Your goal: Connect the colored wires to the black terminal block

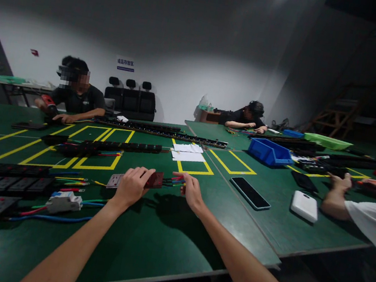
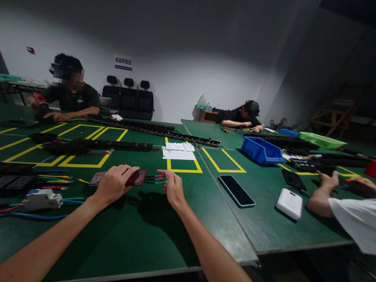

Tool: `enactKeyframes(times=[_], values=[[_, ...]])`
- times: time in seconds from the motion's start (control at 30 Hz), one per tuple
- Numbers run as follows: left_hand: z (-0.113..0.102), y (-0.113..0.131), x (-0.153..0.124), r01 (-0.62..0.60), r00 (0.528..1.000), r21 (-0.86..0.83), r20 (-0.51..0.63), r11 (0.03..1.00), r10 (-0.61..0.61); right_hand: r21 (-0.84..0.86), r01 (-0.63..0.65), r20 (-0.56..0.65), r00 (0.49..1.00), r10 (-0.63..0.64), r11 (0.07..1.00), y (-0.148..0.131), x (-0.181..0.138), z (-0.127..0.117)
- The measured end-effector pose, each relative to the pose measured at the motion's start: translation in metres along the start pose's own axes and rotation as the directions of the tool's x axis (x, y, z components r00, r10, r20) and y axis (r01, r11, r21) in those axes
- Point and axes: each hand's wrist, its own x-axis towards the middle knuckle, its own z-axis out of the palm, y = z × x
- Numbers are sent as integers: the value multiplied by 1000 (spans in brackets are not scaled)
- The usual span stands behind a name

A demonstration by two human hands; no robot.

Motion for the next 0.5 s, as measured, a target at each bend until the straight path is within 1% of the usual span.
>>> enactKeyframes(times=[0.1, 0.17, 0.23, 0.37, 0.5], values=[[1, 0, 0, 19, 1000, 4, -1, 1000, -19, 40, -23, 85, 996, 19, 999, -6, -2, 1], [1, 0, 0, 24, 1000, 3, -3, 1000, -24, 36, -28, 114, 993, 23, 999, -9, -4, 3], [1, 1, 0, 22, 1000, 0, -8, 1000, -22, 25, -29, 92, 995, 27, 999, -9, -5, 6], [0, 2, 1, 18, 1000, -2, 0, 1000, -18, 7, -32, 7, 999, 32, 999, -7, -4, 10], [0, 3, 1, 18, 1000, 5, 11, 1000, -18, -26, 4, -57, 998, -5, 1000, -2, -2, 10]])
